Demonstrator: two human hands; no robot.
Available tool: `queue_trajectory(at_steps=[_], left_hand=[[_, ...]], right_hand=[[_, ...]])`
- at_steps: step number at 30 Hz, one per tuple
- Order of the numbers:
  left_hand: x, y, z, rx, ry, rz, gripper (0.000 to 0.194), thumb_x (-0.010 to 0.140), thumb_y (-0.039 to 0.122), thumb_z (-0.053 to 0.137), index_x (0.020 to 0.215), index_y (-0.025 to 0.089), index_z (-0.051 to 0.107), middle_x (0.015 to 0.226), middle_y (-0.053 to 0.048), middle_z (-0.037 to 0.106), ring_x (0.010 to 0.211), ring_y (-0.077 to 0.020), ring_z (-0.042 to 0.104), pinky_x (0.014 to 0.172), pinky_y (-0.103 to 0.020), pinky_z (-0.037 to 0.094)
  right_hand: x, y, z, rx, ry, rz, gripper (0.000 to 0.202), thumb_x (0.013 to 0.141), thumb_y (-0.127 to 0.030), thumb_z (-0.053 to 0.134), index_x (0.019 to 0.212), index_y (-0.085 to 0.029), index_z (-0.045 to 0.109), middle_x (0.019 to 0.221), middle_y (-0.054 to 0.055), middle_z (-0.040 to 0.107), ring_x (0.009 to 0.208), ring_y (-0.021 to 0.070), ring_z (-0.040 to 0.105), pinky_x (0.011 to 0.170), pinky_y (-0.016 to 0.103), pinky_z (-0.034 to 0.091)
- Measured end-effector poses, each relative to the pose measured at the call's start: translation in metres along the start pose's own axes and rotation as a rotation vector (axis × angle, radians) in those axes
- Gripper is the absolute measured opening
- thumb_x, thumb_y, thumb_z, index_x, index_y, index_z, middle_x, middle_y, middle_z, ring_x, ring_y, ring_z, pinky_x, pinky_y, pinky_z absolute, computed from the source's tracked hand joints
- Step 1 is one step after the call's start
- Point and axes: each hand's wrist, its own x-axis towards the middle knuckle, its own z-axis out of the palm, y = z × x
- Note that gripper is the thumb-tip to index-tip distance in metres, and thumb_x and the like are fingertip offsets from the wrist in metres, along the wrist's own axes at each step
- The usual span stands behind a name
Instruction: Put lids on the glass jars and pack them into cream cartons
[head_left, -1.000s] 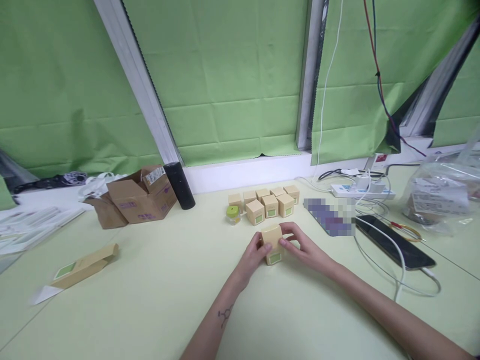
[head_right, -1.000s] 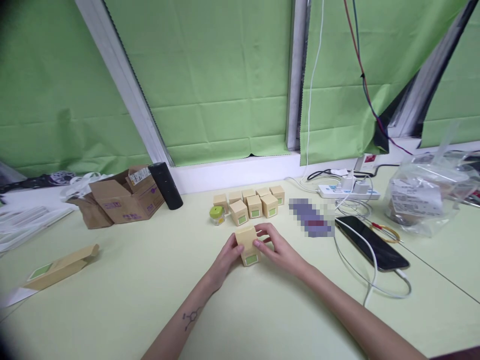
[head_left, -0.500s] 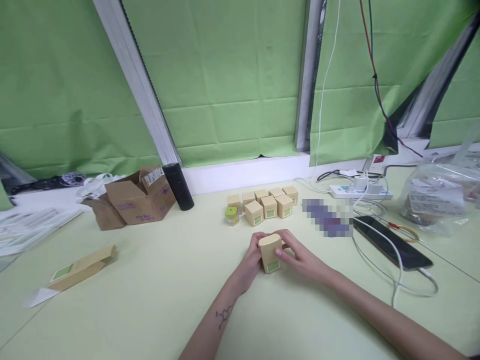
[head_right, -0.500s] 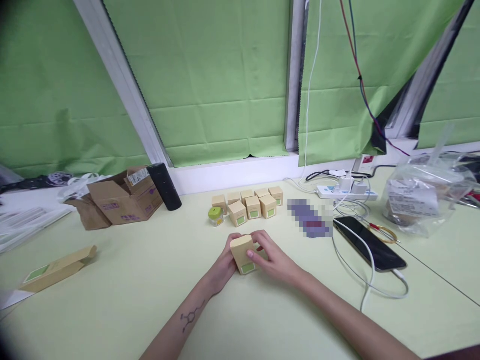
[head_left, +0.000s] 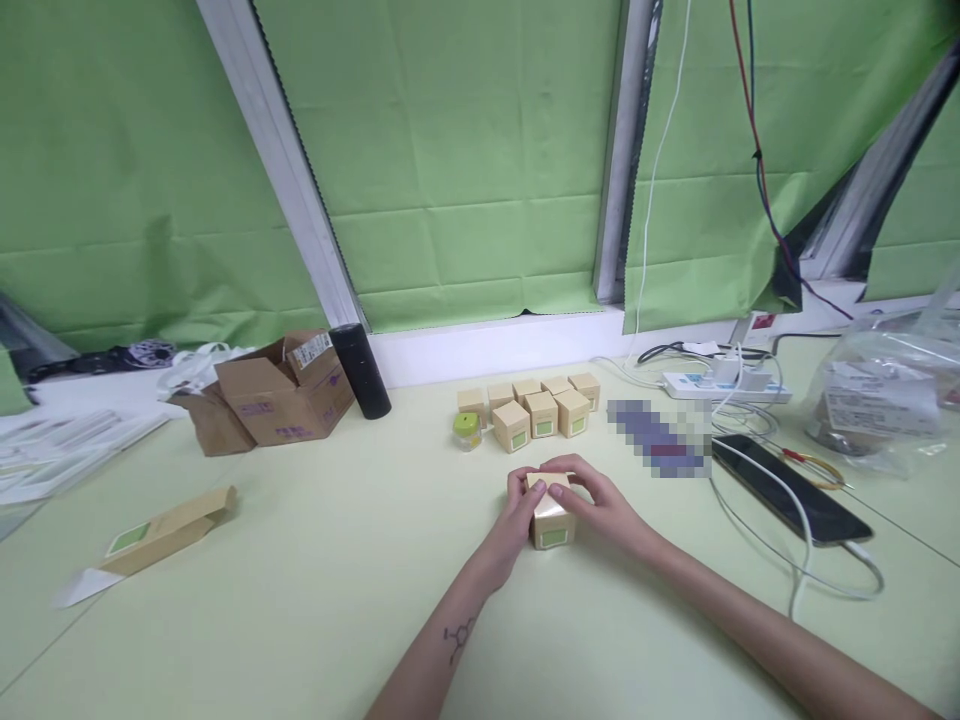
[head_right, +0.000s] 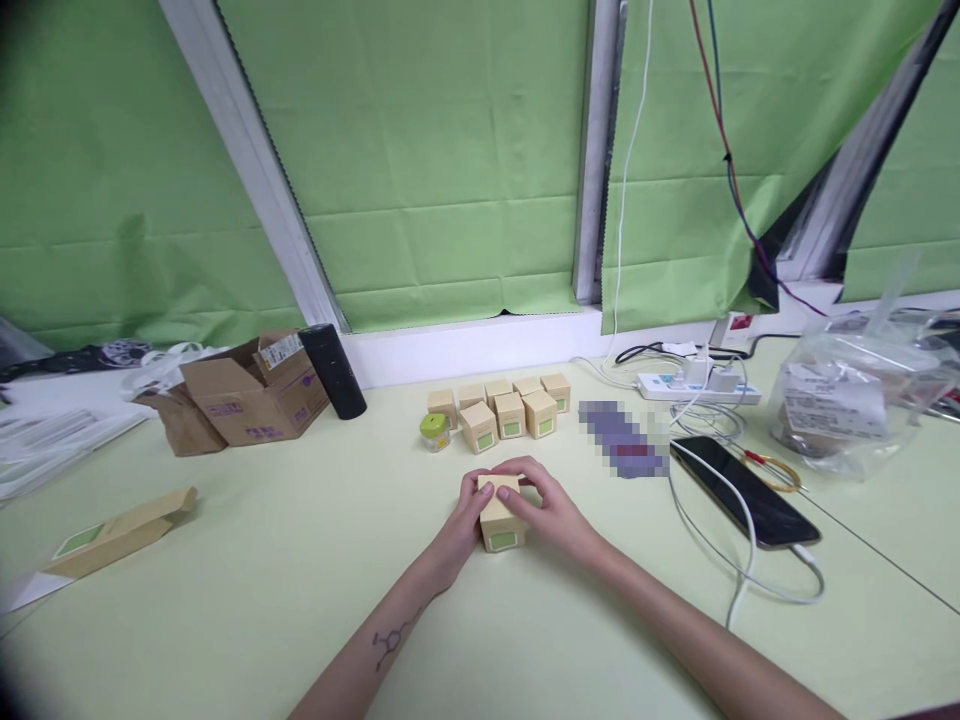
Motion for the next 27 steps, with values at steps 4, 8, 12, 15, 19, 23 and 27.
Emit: queue_trajectory(at_steps=[4, 8, 12, 15, 19, 23, 27], left_hand=[[0.0012, -0.0022, -0.0013, 0.012, 0.009, -0.017, 0.039, 0.081, 0.058, 0.046, 0.102, 0.027, 0.034, 0.101, -0.001, 0.049, 0.092, -0.0169, 0.051, 0.078, -0.027, 0.038], [0.002, -0.0034, -0.0019, 0.013, 0.011, -0.022, 0.037, 0.081, 0.057, 0.045, 0.099, 0.027, 0.032, 0.098, 0.0, 0.048, 0.09, -0.016, 0.051, 0.075, -0.026, 0.037], [0.0002, -0.0008, 0.0002, 0.017, -0.005, -0.023, 0.038, 0.081, 0.058, 0.044, 0.101, 0.028, 0.034, 0.096, 0.0, 0.048, 0.086, -0.0155, 0.05, 0.072, -0.025, 0.037], [-0.001, 0.001, 0.0013, 0.021, -0.005, -0.024, 0.04, 0.081, 0.059, 0.044, 0.102, 0.028, 0.034, 0.098, 0.0, 0.048, 0.087, -0.016, 0.049, 0.072, -0.025, 0.037], [-0.0011, 0.002, 0.0008, 0.025, -0.006, -0.023, 0.038, 0.081, 0.059, 0.044, 0.097, 0.026, 0.035, 0.093, 0.001, 0.047, 0.086, -0.0156, 0.048, 0.073, -0.026, 0.037], [-0.0014, 0.0028, 0.001, 0.027, -0.009, -0.021, 0.037, 0.081, 0.059, 0.044, 0.096, 0.027, 0.033, 0.09, 0.002, 0.046, 0.083, -0.0149, 0.048, 0.071, -0.025, 0.036], [-0.0019, 0.0031, 0.0024, 0.029, -0.01, -0.024, 0.037, 0.082, 0.059, 0.041, 0.099, 0.028, 0.032, 0.087, 0.002, 0.045, 0.079, -0.0145, 0.048, 0.067, -0.024, 0.036]], right_hand=[[0.0008, -0.002, 0.0003, 0.018, -0.03, 0.037, 0.028, 0.087, -0.043, 0.049, 0.106, -0.024, 0.058, 0.11, 0.005, 0.06, 0.105, 0.0225, 0.055, 0.09, 0.039, 0.045], [0.0015, 0.0004, 0.0013, 0.077, -0.081, 0.091, 0.028, 0.088, -0.042, 0.047, 0.103, -0.022, 0.058, 0.108, 0.007, 0.061, 0.094, 0.0205, 0.06, 0.082, 0.036, 0.048], [0.0006, -0.001, -0.0001, -0.034, -0.001, -0.044, 0.024, 0.086, -0.038, 0.052, 0.103, -0.023, 0.059, 0.105, 0.006, 0.06, 0.104, 0.0216, 0.054, 0.088, 0.037, 0.044], [0.0, -0.0027, -0.0016, -0.051, 0.007, -0.079, 0.024, 0.086, -0.037, 0.051, 0.106, -0.024, 0.059, 0.105, 0.006, 0.059, 0.103, 0.0212, 0.054, 0.088, 0.036, 0.044], [0.001, -0.0002, -0.002, -0.059, -0.021, -0.031, 0.026, 0.086, -0.04, 0.05, 0.105, -0.024, 0.058, 0.106, 0.006, 0.06, 0.104, 0.0214, 0.055, 0.087, 0.036, 0.045], [0.0015, 0.0011, -0.0012, -0.041, -0.031, -0.003, 0.026, 0.087, -0.041, 0.05, 0.105, -0.024, 0.058, 0.106, 0.005, 0.06, 0.103, 0.0211, 0.056, 0.087, 0.036, 0.045], [0.0006, -0.0021, -0.0012, -0.033, -0.028, -0.031, 0.023, 0.087, -0.038, 0.05, 0.105, -0.024, 0.058, 0.106, 0.005, 0.06, 0.102, 0.0207, 0.056, 0.087, 0.036, 0.044]])
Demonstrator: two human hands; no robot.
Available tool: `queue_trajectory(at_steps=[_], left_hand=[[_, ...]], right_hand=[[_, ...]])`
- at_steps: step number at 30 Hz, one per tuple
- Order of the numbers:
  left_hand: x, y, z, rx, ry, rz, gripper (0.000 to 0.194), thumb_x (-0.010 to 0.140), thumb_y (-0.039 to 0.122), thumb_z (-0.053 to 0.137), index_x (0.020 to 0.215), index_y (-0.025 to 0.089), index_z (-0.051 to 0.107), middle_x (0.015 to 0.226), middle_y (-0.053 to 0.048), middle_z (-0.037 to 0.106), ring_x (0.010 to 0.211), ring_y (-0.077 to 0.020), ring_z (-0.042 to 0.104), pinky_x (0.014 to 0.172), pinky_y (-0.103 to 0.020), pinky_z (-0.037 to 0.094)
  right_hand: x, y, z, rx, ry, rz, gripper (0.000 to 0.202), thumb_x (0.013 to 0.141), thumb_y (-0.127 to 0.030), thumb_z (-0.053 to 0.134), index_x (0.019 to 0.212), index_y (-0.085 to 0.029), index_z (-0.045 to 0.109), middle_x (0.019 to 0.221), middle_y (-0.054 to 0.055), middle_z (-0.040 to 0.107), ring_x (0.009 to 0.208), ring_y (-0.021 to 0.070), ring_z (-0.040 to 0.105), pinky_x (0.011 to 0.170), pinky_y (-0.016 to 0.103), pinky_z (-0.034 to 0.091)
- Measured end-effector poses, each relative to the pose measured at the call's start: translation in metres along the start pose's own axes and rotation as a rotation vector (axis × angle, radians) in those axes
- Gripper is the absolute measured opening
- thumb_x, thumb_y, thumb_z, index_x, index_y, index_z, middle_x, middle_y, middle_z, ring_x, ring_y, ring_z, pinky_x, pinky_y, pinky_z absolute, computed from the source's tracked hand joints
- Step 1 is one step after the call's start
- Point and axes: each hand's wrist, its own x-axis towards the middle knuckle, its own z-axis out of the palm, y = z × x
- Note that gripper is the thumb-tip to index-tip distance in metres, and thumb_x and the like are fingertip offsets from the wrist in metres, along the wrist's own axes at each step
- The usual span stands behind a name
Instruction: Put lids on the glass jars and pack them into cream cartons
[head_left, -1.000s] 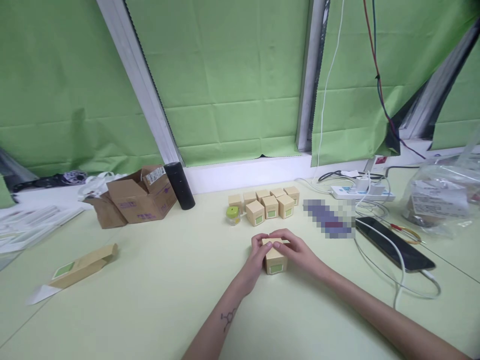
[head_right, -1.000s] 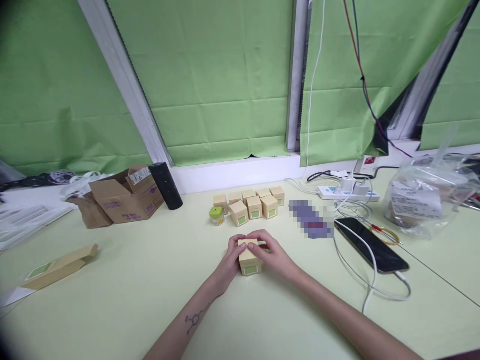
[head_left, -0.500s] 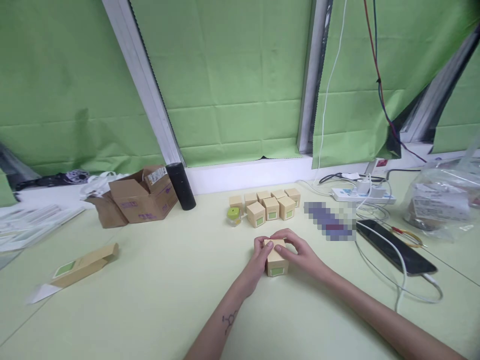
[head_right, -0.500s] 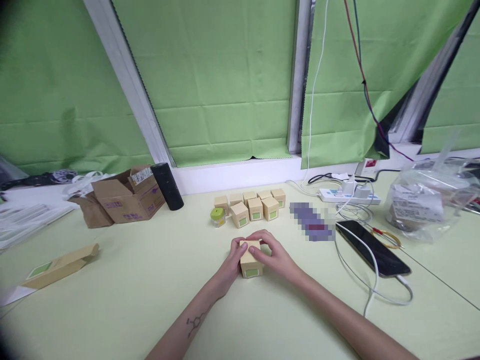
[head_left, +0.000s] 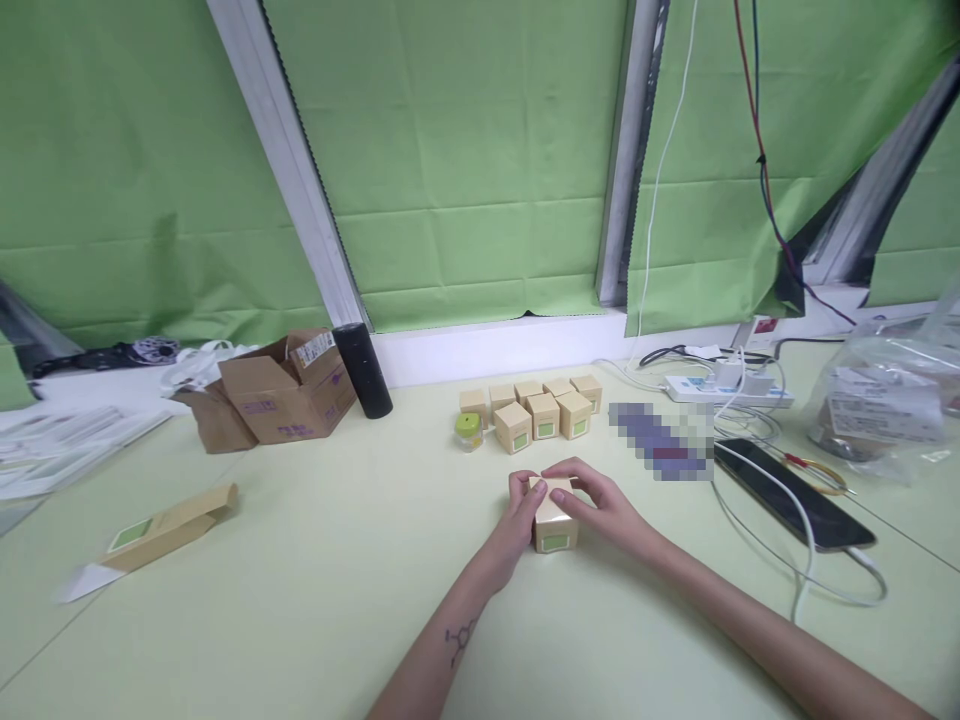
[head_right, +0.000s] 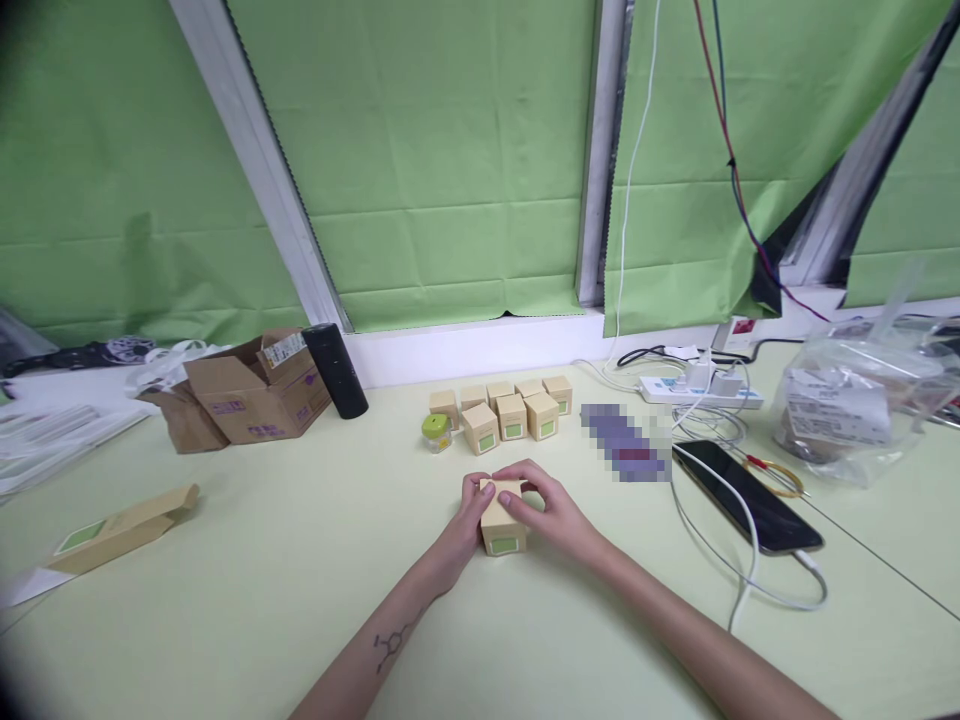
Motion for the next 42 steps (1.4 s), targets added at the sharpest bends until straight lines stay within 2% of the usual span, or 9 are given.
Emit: queue_trajectory(at_steps=[10, 18, 21, 25, 28, 32, 35, 38, 42], left_hand=[[0.001, -0.003, 0.001, 0.002, 0.06, 0.057, 0.039, 0.083, 0.064, 0.032, 0.09, 0.025, 0.032, 0.087, 0.001, 0.045, 0.085, -0.0156, 0.047, 0.074, -0.025, 0.037], [0.003, -0.007, 0.0, 0.058, 0.102, 0.059, 0.038, 0.085, 0.06, 0.031, 0.1, 0.026, 0.03, 0.089, 0.001, 0.047, 0.082, -0.0146, 0.05, 0.071, -0.026, 0.039], [0.0, 0.005, -0.005, 0.12, 0.008, 0.062, 0.046, 0.078, 0.057, 0.051, 0.105, 0.025, 0.032, 0.094, 0.0, 0.05, 0.082, -0.0152, 0.053, 0.074, -0.028, 0.041], [-0.006, 0.027, -0.035, 0.37, -0.158, 0.059, 0.06, 0.063, 0.033, 0.075, 0.111, 0.024, 0.04, 0.104, -0.004, 0.055, 0.093, -0.0174, 0.055, 0.08, -0.029, 0.044], [-0.012, 0.041, -0.081, 0.507, 0.132, 0.053, 0.054, 0.062, 0.031, 0.075, 0.107, 0.021, 0.045, 0.098, -0.003, 0.059, 0.09, -0.0175, 0.058, 0.077, -0.028, 0.047], [-0.012, 0.055, -0.154, 0.581, 0.46, 0.067, 0.059, 0.061, 0.037, 0.073, 0.107, 0.019, 0.042, 0.095, -0.005, 0.057, 0.084, -0.0195, 0.06, 0.067, -0.029, 0.049], [0.007, 0.06, -0.193, 0.618, 0.7, 0.102, 0.067, 0.063, 0.036, 0.073, 0.116, 0.016, 0.038, 0.103, -0.009, 0.054, 0.088, -0.0212, 0.06, 0.066, -0.029, 0.05], [0.039, 0.054, -0.207, 0.648, 0.811, 0.122, 0.055, 0.075, 0.032, 0.065, 0.12, 0.015, 0.04, 0.109, -0.01, 0.053, 0.088, -0.0189, 0.06, 0.068, -0.031, 0.052], [0.069, 0.037, -0.2, 0.77, 0.824, 0.147, 0.036, 0.086, 0.032, 0.053, 0.118, 0.016, 0.05, 0.118, -0.009, 0.054, 0.099, -0.0209, 0.057, 0.082, -0.042, 0.049]], right_hand=[[0.002, -0.003, -0.004, -0.033, -0.074, 0.01, 0.024, 0.088, -0.038, 0.048, 0.106, -0.024, 0.057, 0.108, 0.005, 0.058, 0.103, 0.0201, 0.054, 0.084, 0.033, 0.045], [0.001, -0.002, 0.002, 0.158, -0.03, 0.229, 0.033, 0.082, -0.047, 0.053, 0.101, -0.021, 0.058, 0.095, 0.003, 0.061, 0.091, 0.0203, 0.057, 0.077, 0.031, 0.046], [0.001, 0.002, 0.007, 0.252, 0.012, 0.284, 0.036, 0.078, -0.051, 0.057, 0.095, -0.02, 0.06, 0.082, 0.001, 0.061, 0.082, 0.0203, 0.058, 0.074, 0.032, 0.046], [0.001, 0.007, 0.014, 0.408, 0.187, 0.372, 0.045, 0.078, -0.058, 0.051, 0.096, -0.018, 0.059, 0.095, 0.007, 0.061, 0.096, 0.0242, 0.056, 0.083, 0.037, 0.045], [0.0, 0.013, 0.018, 0.497, 0.285, 0.48, 0.048, 0.075, -0.059, 0.053, 0.098, -0.018, 0.057, 0.096, 0.008, 0.059, 0.095, 0.0238, 0.056, 0.083, 0.037, 0.045], [-0.002, 0.022, 0.024, 0.464, 0.229, 0.441, 0.044, 0.075, -0.055, 0.054, 0.1, -0.019, 0.055, 0.09, 0.005, 0.057, 0.085, 0.0199, 0.056, 0.078, 0.034, 0.045], [-0.004, 0.024, 0.029, 0.386, 0.171, 0.384, 0.042, 0.077, -0.054, 0.052, 0.101, -0.019, 0.055, 0.084, 0.002, 0.054, 0.079, 0.0179, 0.054, 0.075, 0.031, 0.044], [-0.005, 0.022, 0.031, 0.348, 0.145, 0.375, 0.04, 0.078, -0.053, 0.051, 0.1, -0.019, 0.055, 0.081, 0.001, 0.053, 0.077, 0.017, 0.052, 0.074, 0.03, 0.043], [-0.004, 0.017, 0.029, 0.332, 0.142, 0.388, 0.038, 0.078, -0.051, 0.051, 0.098, -0.019, 0.055, 0.078, 0.001, 0.052, 0.076, 0.0171, 0.052, 0.072, 0.029, 0.043]])
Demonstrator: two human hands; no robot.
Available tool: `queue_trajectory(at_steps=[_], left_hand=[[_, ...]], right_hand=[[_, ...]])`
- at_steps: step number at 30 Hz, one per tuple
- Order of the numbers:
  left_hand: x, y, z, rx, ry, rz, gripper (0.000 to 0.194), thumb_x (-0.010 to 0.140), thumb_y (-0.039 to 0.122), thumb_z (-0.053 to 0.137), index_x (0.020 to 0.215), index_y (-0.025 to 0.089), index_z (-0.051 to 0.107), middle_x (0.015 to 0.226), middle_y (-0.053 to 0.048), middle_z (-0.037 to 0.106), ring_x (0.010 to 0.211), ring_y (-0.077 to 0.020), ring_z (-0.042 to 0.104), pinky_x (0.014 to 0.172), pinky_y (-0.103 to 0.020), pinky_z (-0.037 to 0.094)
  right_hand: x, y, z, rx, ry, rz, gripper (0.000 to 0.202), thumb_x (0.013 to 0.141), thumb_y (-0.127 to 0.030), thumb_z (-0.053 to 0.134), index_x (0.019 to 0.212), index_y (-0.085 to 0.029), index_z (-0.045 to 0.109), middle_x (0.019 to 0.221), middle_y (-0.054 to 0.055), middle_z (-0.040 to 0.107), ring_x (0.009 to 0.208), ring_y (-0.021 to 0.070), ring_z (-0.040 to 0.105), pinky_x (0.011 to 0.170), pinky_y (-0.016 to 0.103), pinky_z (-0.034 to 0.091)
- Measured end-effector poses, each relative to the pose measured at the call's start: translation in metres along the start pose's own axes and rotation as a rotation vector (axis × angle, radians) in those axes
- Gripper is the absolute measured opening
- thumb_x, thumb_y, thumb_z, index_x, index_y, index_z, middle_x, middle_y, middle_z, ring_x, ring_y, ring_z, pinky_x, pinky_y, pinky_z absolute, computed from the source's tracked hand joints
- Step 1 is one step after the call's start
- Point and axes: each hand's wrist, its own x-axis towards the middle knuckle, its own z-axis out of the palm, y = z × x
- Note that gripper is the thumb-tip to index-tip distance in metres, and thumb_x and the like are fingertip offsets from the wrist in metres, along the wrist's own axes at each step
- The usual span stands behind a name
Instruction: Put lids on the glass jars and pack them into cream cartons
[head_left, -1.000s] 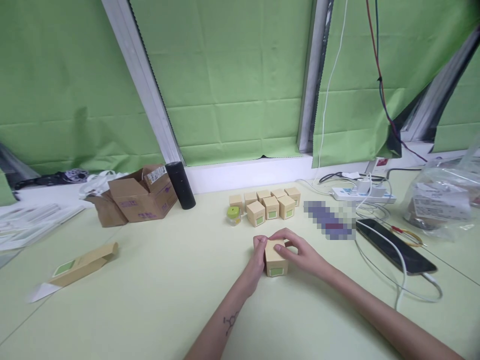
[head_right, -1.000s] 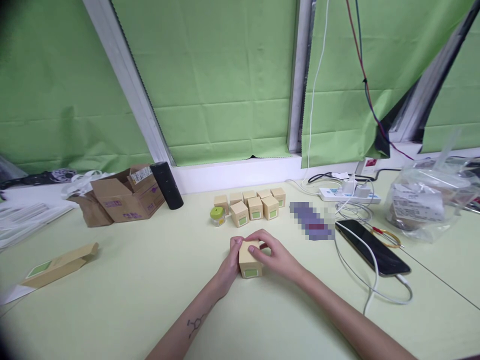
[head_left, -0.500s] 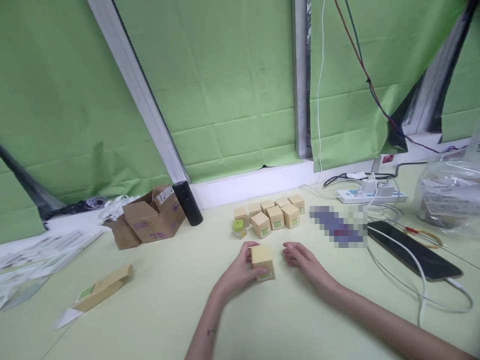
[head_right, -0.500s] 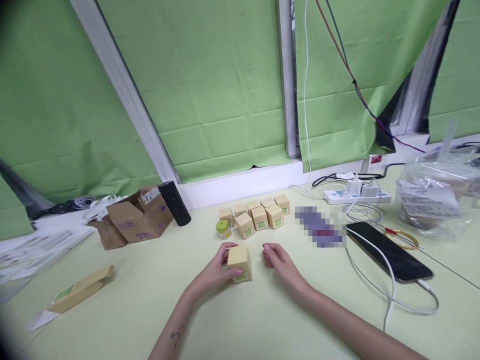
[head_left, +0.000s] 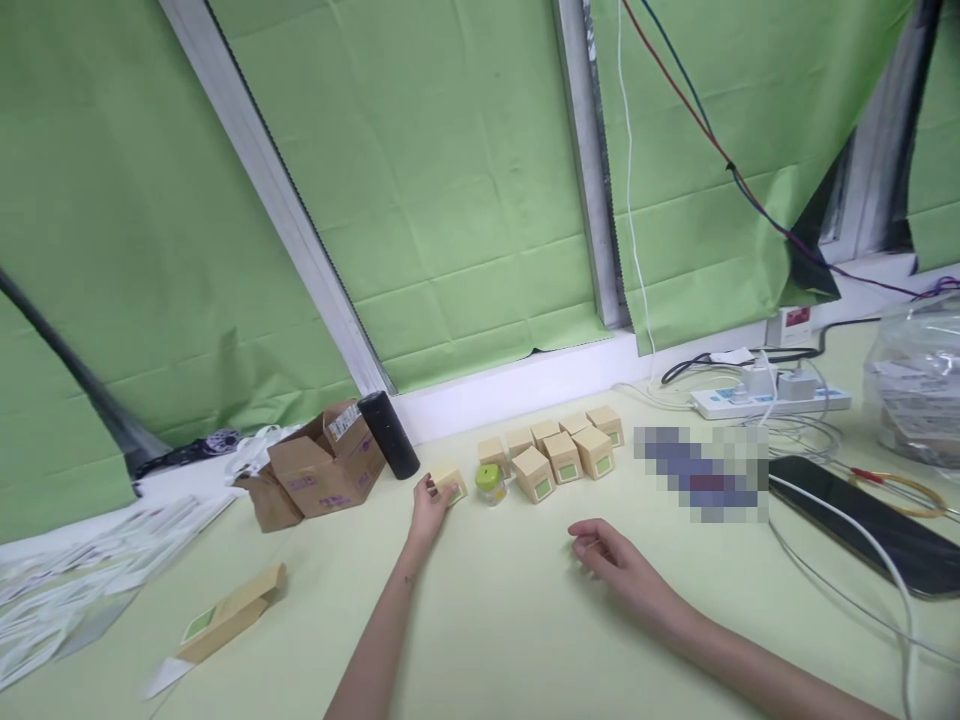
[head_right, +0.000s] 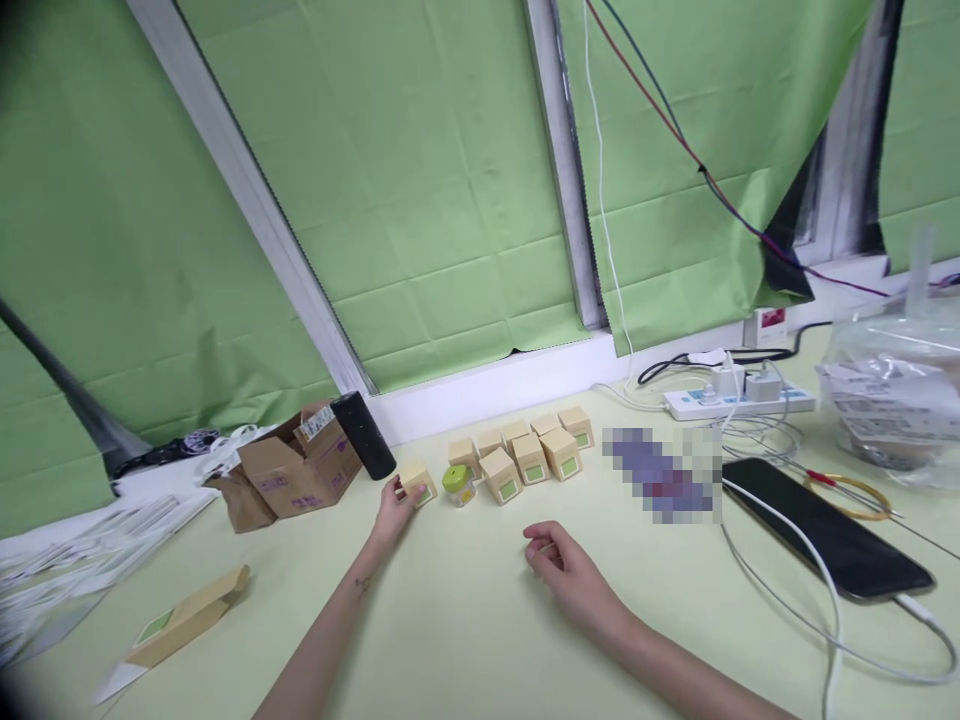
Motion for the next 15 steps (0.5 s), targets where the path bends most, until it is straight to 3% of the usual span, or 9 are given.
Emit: queue_trajectory(at_steps=[2, 4, 8, 10, 12, 13, 15], left_hand=[[-0.004, -0.001, -0.003, 0.103, 0.019, 0.041, 0.052, 0.078, 0.037, 0.061, 0.123, 0.016, 0.046, 0.126, -0.012, 0.05, 0.114, -0.0267, 0.049, 0.094, -0.046, 0.041], [-0.01, -0.005, -0.028, 0.235, 0.059, 0.072, 0.072, 0.068, 0.044, 0.066, 0.128, 0.015, 0.04, 0.135, -0.016, 0.043, 0.129, -0.0318, 0.032, 0.106, -0.049, 0.024], [-0.019, -0.022, -0.124, 0.486, 0.194, 0.029, 0.067, 0.07, 0.048, 0.049, 0.126, 0.012, 0.043, 0.145, -0.018, 0.03, 0.138, -0.0324, 0.009, 0.107, -0.056, -0.002], [-0.026, -0.037, -0.174, 0.572, 0.275, -0.054, 0.069, 0.068, 0.051, 0.046, 0.123, 0.01, 0.046, 0.144, -0.022, 0.028, 0.137, -0.0372, 0.005, 0.102, -0.063, -0.004], [-0.037, -0.055, -0.208, 0.752, 0.365, -0.224, 0.072, 0.068, 0.057, 0.041, 0.124, 0.014, 0.048, 0.145, -0.019, 0.028, 0.137, -0.0392, 0.006, 0.102, -0.063, 0.002], [-0.044, -0.063, -0.218, 0.838, 0.343, -0.33, 0.073, 0.068, 0.061, 0.04, 0.125, 0.017, 0.048, 0.145, -0.017, 0.029, 0.135, -0.0415, 0.01, 0.102, -0.062, 0.006], [-0.057, -0.073, -0.222, 0.925, 0.258, -0.416, 0.072, 0.071, 0.063, 0.037, 0.129, 0.022, 0.047, 0.143, -0.014, 0.035, 0.13, -0.045, 0.024, 0.101, -0.06, 0.013]], right_hand=[[0.0, -0.001, 0.0, -0.015, -0.002, -0.002, 0.035, 0.078, -0.049, 0.051, 0.097, -0.019, 0.056, 0.076, 0.0, 0.052, 0.075, 0.0168, 0.053, 0.071, 0.029, 0.042], [0.0, 0.001, 0.0, -0.044, -0.015, -0.008, 0.031, 0.079, -0.045, 0.05, 0.097, -0.02, 0.056, 0.075, 0.0, 0.052, 0.074, 0.0163, 0.052, 0.071, 0.028, 0.042], [-0.005, 0.008, -0.001, -0.179, -0.039, -0.034, 0.023, 0.085, -0.036, 0.044, 0.097, -0.02, 0.056, 0.074, 0.0, 0.053, 0.072, 0.0163, 0.052, 0.068, 0.028, 0.043], [-0.006, 0.007, -0.001, -0.3, -0.07, -0.12, 0.02, 0.086, -0.027, 0.039, 0.097, -0.021, 0.055, 0.079, 0.002, 0.055, 0.073, 0.0163, 0.053, 0.067, 0.028, 0.044], [-0.001, -0.003, 0.003, -0.48, -0.145, -0.331, 0.022, 0.084, -0.018, 0.039, 0.099, -0.021, 0.054, 0.091, 0.004, 0.058, 0.082, 0.0175, 0.055, 0.073, 0.03, 0.045], [0.005, -0.011, 0.008, -0.592, -0.187, -0.46, 0.025, 0.082, -0.014, 0.04, 0.102, -0.021, 0.054, 0.099, 0.005, 0.058, 0.09, 0.0187, 0.055, 0.078, 0.032, 0.044], [0.028, -0.03, 0.022, -0.843, -0.216, -0.652, 0.03, 0.081, -0.013, 0.045, 0.109, -0.021, 0.053, 0.11, 0.008, 0.056, 0.104, 0.0226, 0.051, 0.087, 0.036, 0.041]])
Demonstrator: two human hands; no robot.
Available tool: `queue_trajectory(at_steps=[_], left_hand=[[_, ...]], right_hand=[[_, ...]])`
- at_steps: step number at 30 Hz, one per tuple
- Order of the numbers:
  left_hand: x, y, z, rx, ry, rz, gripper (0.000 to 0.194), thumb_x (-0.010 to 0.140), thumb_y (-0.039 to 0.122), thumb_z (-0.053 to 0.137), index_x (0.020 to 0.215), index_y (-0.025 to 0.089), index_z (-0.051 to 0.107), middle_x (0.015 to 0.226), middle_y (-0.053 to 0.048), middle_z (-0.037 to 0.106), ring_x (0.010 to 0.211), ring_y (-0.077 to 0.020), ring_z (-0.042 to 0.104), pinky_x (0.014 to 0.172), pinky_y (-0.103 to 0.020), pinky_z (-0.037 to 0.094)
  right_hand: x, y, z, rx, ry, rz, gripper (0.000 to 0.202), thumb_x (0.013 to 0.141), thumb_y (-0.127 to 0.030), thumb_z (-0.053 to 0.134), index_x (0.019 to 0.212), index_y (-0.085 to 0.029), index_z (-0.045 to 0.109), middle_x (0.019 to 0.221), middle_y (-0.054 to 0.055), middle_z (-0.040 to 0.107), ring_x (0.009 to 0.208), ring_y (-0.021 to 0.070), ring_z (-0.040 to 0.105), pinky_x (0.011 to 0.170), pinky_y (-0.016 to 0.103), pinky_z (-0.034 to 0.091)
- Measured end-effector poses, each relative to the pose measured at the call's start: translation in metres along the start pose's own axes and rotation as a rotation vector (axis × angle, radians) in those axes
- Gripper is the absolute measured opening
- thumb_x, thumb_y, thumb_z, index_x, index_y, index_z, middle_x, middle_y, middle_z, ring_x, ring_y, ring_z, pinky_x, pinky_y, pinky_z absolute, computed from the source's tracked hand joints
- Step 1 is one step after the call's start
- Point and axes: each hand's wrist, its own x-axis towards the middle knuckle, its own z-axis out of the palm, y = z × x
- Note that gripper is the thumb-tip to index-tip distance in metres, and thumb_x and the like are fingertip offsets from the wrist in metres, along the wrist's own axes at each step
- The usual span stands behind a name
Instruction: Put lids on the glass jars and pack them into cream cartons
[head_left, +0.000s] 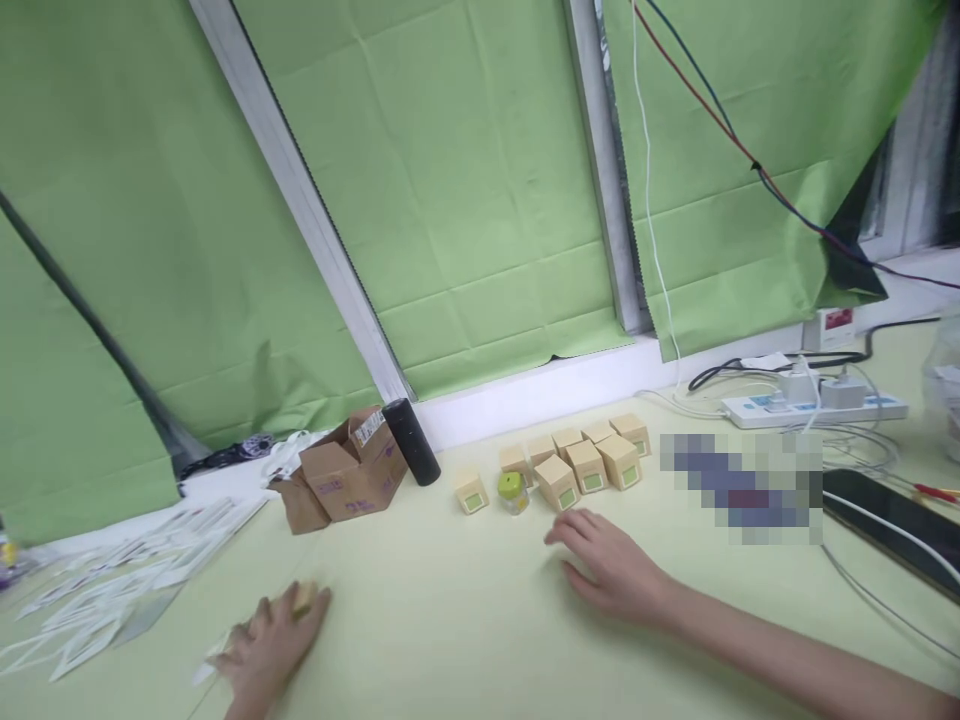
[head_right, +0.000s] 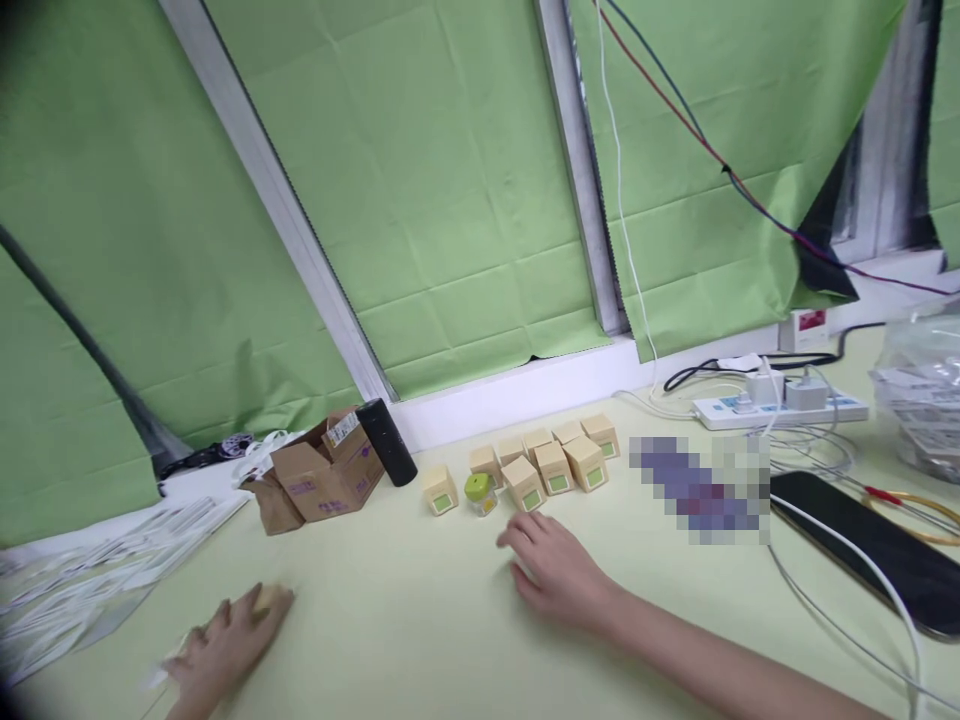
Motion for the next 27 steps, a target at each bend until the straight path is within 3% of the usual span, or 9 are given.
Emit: queue_trajectory(at_steps=[2, 6, 10, 12, 16, 18, 21, 24, 27], left_hand=[[-0.016, 0.001, 0.007, 0.026, -0.078, 0.055, 0.069, 0.077, 0.057, 0.034, 0.133, 0.018, 0.042, 0.14, -0.017, 0.039, 0.123, -0.0459, 0.037, 0.098, -0.055, 0.023], [-0.056, 0.027, 0.015, 0.011, -0.031, 0.189, 0.063, 0.081, 0.051, 0.034, 0.135, 0.021, 0.038, 0.139, -0.016, 0.039, 0.121, -0.0426, 0.04, 0.098, -0.053, 0.024], [-0.098, 0.056, 0.015, -0.047, -0.018, 0.394, 0.057, 0.078, 0.055, 0.043, 0.13, 0.033, 0.046, 0.135, -0.009, 0.044, 0.129, -0.0355, 0.029, 0.103, -0.05, 0.017], [-0.119, 0.072, 0.013, -0.152, -0.059, 0.54, 0.057, 0.076, 0.051, 0.049, 0.129, 0.029, 0.048, 0.13, -0.013, 0.047, 0.125, -0.037, 0.033, 0.102, -0.052, 0.017], [-0.15, 0.106, 0.006, -0.244, -0.152, 0.673, 0.056, 0.075, 0.032, 0.05, 0.131, 0.026, 0.046, 0.128, -0.014, 0.048, 0.124, -0.0336, 0.035, 0.105, -0.05, 0.014], [-0.161, 0.122, -0.001, -0.261, -0.204, 0.691, 0.067, 0.07, 0.026, 0.053, 0.136, 0.025, 0.038, 0.139, -0.014, 0.038, 0.133, -0.0344, 0.022, 0.107, -0.052, 0.004], [-0.18, 0.144, -0.015, -0.358, -0.433, 0.727, 0.094, 0.066, 0.032, 0.059, 0.145, 0.016, 0.01, 0.151, -0.014, 0.013, 0.138, -0.034, -0.002, 0.108, -0.053, -0.004], [-0.206, 0.161, -0.023, -0.532, -0.747, 0.83, 0.114, 0.063, 0.044, 0.064, 0.143, 0.018, -0.013, 0.153, -0.012, -0.003, 0.139, -0.0317, -0.005, 0.109, -0.047, 0.011], [-0.233, 0.177, -0.018, -0.588, -0.992, 0.924, 0.116, 0.06, 0.041, 0.068, 0.143, 0.023, -0.011, 0.151, -0.013, 0.005, 0.138, -0.0318, 0.01, 0.104, -0.042, 0.028]], right_hand=[[0.041, -0.003, 0.0, -0.214, -0.056, 0.057, 0.032, 0.082, -0.014, 0.049, 0.114, -0.019, 0.052, 0.119, 0.01, 0.053, 0.111, 0.0246, 0.048, 0.091, 0.035, 0.041], [0.11, -0.003, 0.02, -0.277, -0.071, 0.188, 0.029, 0.082, -0.02, 0.057, 0.109, -0.01, 0.055, 0.11, 0.017, 0.057, 0.104, 0.029, 0.054, 0.087, 0.041, 0.044], [0.132, -0.004, 0.046, -0.305, -0.08, 0.319, 0.032, 0.088, -0.032, 0.055, 0.115, -0.014, 0.052, 0.115, 0.009, 0.056, 0.099, 0.0219, 0.057, 0.083, 0.042, 0.048], [0.133, -0.005, 0.054, -0.3, -0.087, 0.362, 0.031, 0.089, -0.031, 0.053, 0.116, -0.015, 0.052, 0.116, 0.008, 0.055, 0.098, 0.0203, 0.058, 0.082, 0.041, 0.049], [0.126, -0.007, 0.055, -0.244, -0.124, 0.375, 0.031, 0.089, -0.029, 0.054, 0.117, -0.015, 0.051, 0.115, 0.009, 0.055, 0.095, 0.0201, 0.059, 0.079, 0.039, 0.05], [0.116, -0.008, 0.049, -0.199, -0.152, 0.329, 0.033, 0.086, -0.024, 0.056, 0.117, -0.014, 0.049, 0.115, 0.012, 0.055, 0.092, 0.0217, 0.059, 0.075, 0.037, 0.049], [0.082, -0.006, 0.032, -0.124, -0.21, 0.247, 0.039, 0.078, -0.019, 0.058, 0.115, -0.015, 0.047, 0.11, 0.012, 0.058, 0.083, 0.0229, 0.061, 0.066, 0.031, 0.045], [0.031, -0.006, 0.006, -0.052, -0.249, 0.2, 0.048, 0.073, -0.023, 0.061, 0.118, -0.022, 0.046, 0.108, 0.006, 0.06, 0.085, 0.0213, 0.061, 0.066, 0.027, 0.042], [-0.015, -0.012, -0.024, 0.103, -0.271, 0.128, 0.046, 0.066, -0.029, 0.068, 0.109, -0.027, 0.055, 0.102, 0.001, 0.061, 0.087, 0.0218, 0.06, 0.07, 0.027, 0.041]])
